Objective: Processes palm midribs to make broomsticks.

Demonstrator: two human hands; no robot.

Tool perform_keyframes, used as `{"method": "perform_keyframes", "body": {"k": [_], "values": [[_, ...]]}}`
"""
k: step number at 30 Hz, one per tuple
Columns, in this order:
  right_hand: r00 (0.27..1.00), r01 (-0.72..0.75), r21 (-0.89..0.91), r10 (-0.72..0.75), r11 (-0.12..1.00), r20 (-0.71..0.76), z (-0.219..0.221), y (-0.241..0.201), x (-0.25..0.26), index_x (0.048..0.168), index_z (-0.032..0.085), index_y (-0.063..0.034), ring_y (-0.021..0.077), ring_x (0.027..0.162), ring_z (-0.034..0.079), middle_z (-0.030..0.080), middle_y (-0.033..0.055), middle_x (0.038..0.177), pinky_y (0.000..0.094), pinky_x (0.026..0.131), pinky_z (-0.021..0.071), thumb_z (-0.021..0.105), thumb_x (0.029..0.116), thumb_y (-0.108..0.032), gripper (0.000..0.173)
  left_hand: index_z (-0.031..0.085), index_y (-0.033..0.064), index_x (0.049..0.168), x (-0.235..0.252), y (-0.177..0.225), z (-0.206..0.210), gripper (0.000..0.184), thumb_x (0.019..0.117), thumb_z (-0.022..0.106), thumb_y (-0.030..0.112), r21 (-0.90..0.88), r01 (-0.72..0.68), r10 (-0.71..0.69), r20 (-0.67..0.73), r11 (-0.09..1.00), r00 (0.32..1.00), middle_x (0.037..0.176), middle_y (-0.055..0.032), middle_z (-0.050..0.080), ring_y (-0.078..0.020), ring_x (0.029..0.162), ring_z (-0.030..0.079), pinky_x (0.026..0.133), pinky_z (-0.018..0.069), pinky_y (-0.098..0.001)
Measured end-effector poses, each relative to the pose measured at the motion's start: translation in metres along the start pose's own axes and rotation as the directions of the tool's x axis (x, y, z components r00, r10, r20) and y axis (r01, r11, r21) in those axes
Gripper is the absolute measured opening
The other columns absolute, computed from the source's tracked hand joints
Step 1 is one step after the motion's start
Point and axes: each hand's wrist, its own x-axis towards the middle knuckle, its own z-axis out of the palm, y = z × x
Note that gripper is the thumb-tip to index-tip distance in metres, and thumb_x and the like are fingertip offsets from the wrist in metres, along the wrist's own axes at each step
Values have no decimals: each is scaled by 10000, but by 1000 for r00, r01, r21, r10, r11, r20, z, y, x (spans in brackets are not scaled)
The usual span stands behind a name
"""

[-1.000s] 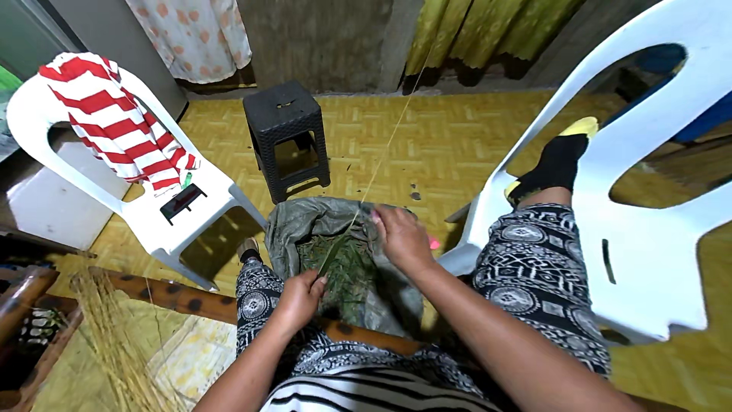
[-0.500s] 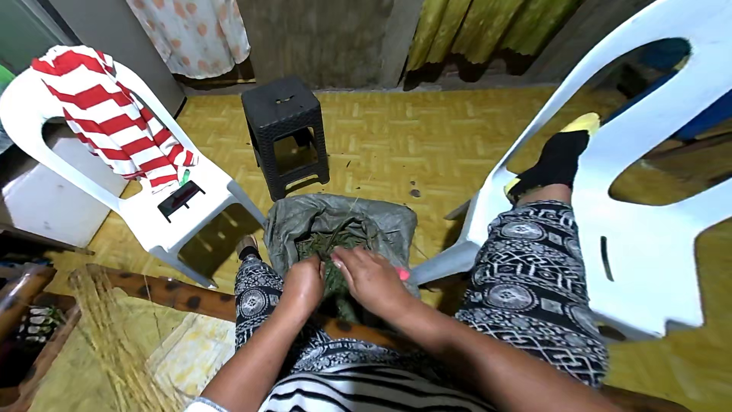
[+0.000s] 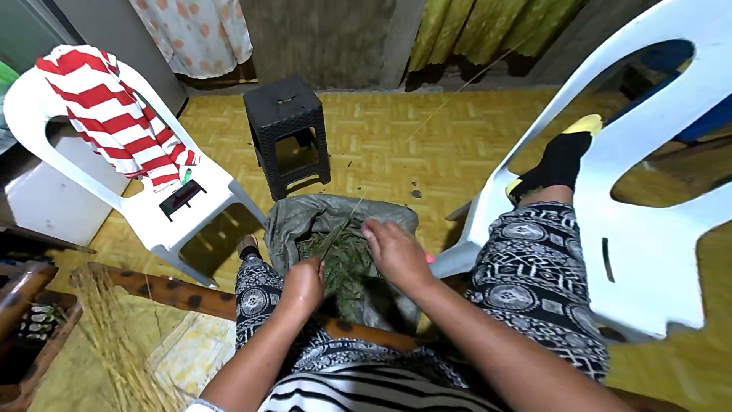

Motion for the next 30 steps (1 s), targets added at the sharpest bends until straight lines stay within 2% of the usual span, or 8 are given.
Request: {"method": "perform_keyframes", "body": {"k": [5,11,15,20,23,27,30], "values": [[981,109,27,-111,994,159,12,-28,-24,1417,603,-27,417,1190,653,678,240,1263,579,1034,490,379,1123,-297,457,621,-27,1341,3,7,0,394,1117,398,208,61,14,-15,16,998,1000,1265,-218,682,-337,1211,655,1069,485,-487],[986,153,-130,-143,980,85,18,-26,-20,1393,616,-27,447,1142,662,690,251,1210,601,973,499,405,1113,-264,424,616,-11,1347,2,8,2,359,1096,425,160,126,28,-31,19,992,999,1290,-211,669,-349,1209,655,1047,500,-512],[984,170,-194,-177,966,-15,22,-16,-12,1342,648,-13,464,1063,677,700,261,1136,613,914,514,458,1094,-236,383,616,-17,1340,-1,7,2,354,1093,429,154,142,9,-10,6,990,1000,1280,-218,671,-358,1193,662,1028,511,-515],[997,56,-169,-65,984,-46,14,-1,4,1373,629,-23,473,1112,654,679,279,1176,631,957,485,456,1101,-245,391,617,-28,1341,-2,8,0,368,1102,419,168,100,-16,16,-6,995,1000,1262,-224,678,-349,1188,666,1041,505,-496],[994,15,-159,-32,987,-108,14,1,8,1368,628,-20,480,1086,654,675,277,1157,626,930,490,488,1088,-221,372,627,-36,1327,-2,8,-2,371,1103,420,175,75,-35,37,-22,997,999,1246,-220,688,-338,1181,670,1043,504,-480],[985,-93,-113,74,989,-158,0,12,17,1401,594,-15,509,1166,614,649,298,1236,669,948,466,457,1103,-229,392,627,-40,1340,-5,3,-3,376,1102,427,172,29,-49,50,-39,998,998,1257,-223,689,-337,1185,672,1060,496,-478],[979,-120,-5,118,993,-166,-9,18,20,1406,581,3,500,1170,615,638,298,1245,665,974,464,442,1112,-231,401,650,-44,1286,-6,0,-4,372,1108,424,192,-38,-33,32,-29,999,999,1174,-226,704,-337,1101,691,1014,514,-484]]}}
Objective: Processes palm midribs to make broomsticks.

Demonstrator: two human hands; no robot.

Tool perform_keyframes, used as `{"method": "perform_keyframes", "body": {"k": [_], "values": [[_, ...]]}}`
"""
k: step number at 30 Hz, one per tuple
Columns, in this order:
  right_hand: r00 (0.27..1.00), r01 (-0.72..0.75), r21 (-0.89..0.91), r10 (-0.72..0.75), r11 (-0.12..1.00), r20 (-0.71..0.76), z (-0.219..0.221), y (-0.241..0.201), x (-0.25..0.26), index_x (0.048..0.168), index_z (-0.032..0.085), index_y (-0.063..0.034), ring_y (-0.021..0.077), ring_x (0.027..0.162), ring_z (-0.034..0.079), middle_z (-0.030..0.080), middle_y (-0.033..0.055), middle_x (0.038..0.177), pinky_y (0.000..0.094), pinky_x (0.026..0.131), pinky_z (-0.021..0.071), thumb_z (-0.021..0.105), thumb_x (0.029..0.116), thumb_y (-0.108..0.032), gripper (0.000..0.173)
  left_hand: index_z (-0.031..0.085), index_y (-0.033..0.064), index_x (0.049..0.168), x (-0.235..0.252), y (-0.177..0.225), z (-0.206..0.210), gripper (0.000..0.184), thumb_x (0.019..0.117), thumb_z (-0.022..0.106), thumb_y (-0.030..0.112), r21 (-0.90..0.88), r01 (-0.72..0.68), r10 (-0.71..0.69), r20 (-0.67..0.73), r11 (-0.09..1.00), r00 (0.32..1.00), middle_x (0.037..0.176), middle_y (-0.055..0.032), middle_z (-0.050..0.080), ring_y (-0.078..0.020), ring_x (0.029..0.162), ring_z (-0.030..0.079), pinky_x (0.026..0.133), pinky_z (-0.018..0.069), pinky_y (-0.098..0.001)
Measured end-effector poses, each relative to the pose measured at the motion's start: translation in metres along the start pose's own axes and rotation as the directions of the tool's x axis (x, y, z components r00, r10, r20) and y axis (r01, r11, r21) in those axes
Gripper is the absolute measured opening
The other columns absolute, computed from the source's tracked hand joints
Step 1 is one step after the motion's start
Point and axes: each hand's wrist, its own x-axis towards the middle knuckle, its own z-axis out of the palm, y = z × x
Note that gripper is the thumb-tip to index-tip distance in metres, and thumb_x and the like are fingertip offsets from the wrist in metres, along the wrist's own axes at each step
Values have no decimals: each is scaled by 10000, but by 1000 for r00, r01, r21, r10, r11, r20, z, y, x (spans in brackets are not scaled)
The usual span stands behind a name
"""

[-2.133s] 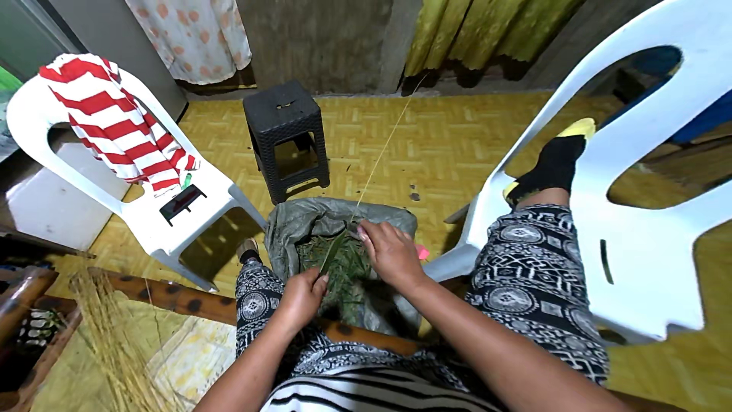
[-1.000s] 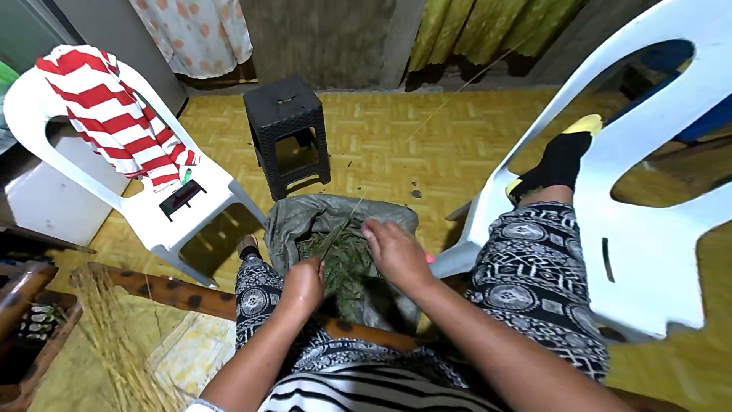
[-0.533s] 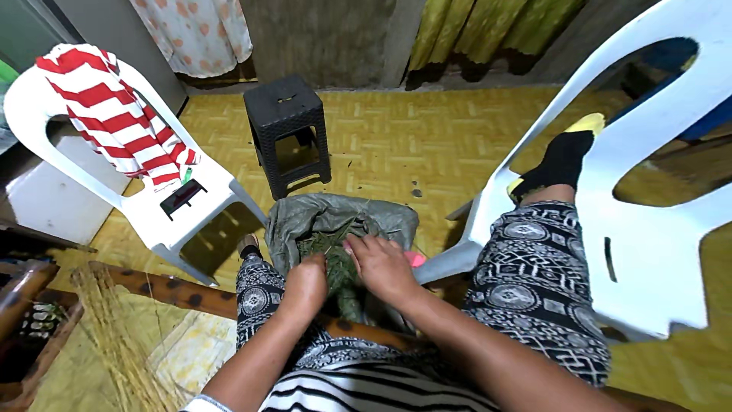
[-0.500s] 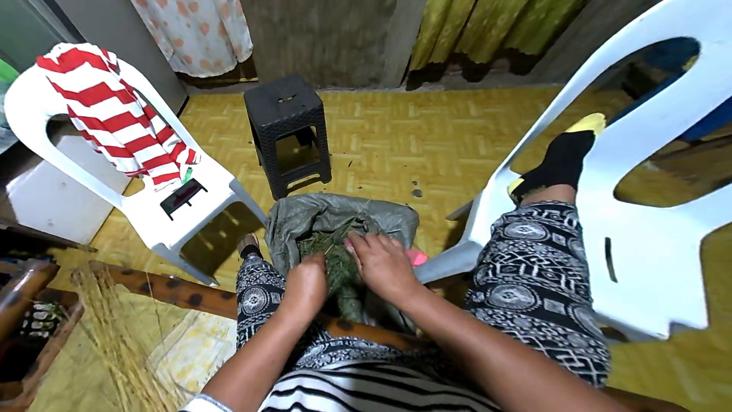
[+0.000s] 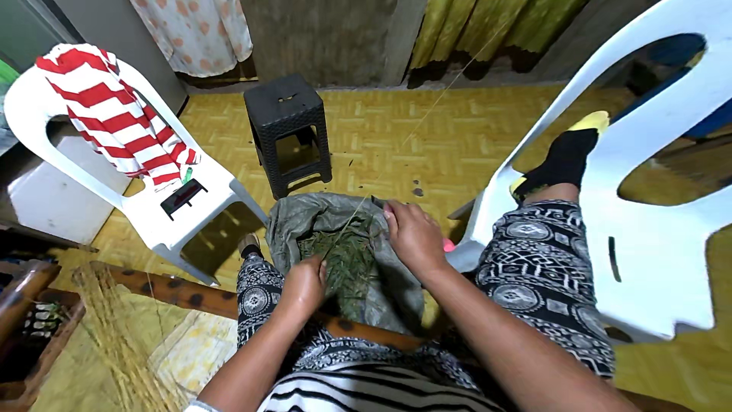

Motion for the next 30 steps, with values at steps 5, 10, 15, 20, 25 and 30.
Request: {"method": "perform_keyframes", "body": {"k": [5,10,15,20,25,30], "values": [[966,27,213,-80,977,245,1,-30,-25,1418,583,-17,408,1195,642,637,250,1308,574,1030,496,391,1124,-242,416,654,-41,1283,6,6,1,382,1113,419,207,-59,9,-10,-14,998,1000,1139,-222,714,-320,1065,700,998,522,-472],[952,92,203,-146,975,267,13,-41,-43,1404,608,-31,386,1174,660,665,223,1280,549,1016,509,393,1121,-254,419,645,-43,1305,8,9,2,391,1115,421,216,-89,13,-15,-20,996,1000,1174,-222,708,-306,1090,695,1014,515,-455],[968,200,34,-203,979,145,23,-37,-43,1399,623,-54,439,1130,656,687,241,1188,605,963,495,432,1106,-264,408,651,-43,1295,7,7,1,379,1111,428,203,-122,2,-5,-24,993,1000,1160,-217,710,-300,1075,696,1007,518,-444],[971,231,-22,-230,973,61,27,-27,-37,1383,630,-45,460,1106,666,687,255,1186,627,939,500,459,1096,-242,388,660,-40,1252,2,4,2,359,1106,439,203,-137,1,-2,-4,991,1000,1073,-203,709,-279,987,693,944,531,-433],[969,248,-52,-249,967,-5,28,-18,-29,1354,648,-33,470,1055,674,696,265,1110,635,910,503,483,1087,-222,367,665,-43,1221,-2,3,1,350,1108,433,194,-130,-11,9,-10,991,1000,1029,-195,709,-274,937,695,911,542,-426],[982,181,-64,-183,982,-43,22,-11,-16,1366,636,-37,490,1075,655,682,276,1143,650,915,489,490,1088,-227,367,662,-46,1223,-4,2,-2,353,1112,425,190,-121,-11,10,-10,993,1000,1037,-196,714,-280,951,701,921,544,-432]]}}
